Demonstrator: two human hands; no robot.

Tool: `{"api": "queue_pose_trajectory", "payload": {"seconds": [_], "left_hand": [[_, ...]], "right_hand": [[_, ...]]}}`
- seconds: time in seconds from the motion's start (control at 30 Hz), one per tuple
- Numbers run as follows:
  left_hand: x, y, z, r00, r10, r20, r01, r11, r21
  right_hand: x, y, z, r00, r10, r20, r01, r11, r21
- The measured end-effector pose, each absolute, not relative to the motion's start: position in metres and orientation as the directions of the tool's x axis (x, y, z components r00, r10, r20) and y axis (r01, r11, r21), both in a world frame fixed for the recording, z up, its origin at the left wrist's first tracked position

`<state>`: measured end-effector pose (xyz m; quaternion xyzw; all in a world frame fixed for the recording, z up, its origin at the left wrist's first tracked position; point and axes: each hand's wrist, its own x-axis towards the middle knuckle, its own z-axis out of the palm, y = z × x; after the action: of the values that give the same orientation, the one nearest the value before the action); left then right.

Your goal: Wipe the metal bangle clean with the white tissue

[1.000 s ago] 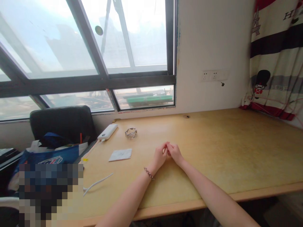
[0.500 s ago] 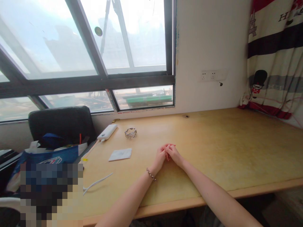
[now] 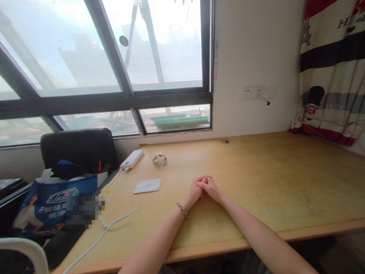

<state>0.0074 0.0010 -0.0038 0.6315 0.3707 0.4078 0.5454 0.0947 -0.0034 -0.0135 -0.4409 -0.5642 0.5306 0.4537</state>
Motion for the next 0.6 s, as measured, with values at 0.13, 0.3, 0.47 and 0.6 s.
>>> {"api": "queue_pose_trajectory", "payload": {"seconds": [0.13, 0.3, 0.47, 0.6], "left_hand": [[0.0068, 0.0004, -0.0060, 0.414, 0.900, 0.139, -0.010, -0.148, 0.989], [0.0058, 0.0010, -0.0060, 0.424, 0.896, 0.133, -0.008, -0.143, 0.990], [0.0037, 0.0014, -0.0069, 0.435, 0.891, 0.130, 0.006, -0.148, 0.989], [0.0030, 0.0020, -0.0101, 0.429, 0.893, 0.133, 0.022, -0.158, 0.987]], "right_hand": [[0.0948, -0.0048, -0.0112, -0.203, 0.978, 0.041, 0.031, 0.048, -0.998], [0.0945, -0.0054, -0.0126, -0.216, 0.975, 0.052, 0.015, 0.056, -0.998], [0.0954, -0.0037, -0.0158, -0.224, 0.972, 0.067, 0.006, 0.070, -0.998], [0.0959, -0.0027, -0.0157, -0.239, 0.968, 0.073, -0.025, 0.070, -0.997]]}}
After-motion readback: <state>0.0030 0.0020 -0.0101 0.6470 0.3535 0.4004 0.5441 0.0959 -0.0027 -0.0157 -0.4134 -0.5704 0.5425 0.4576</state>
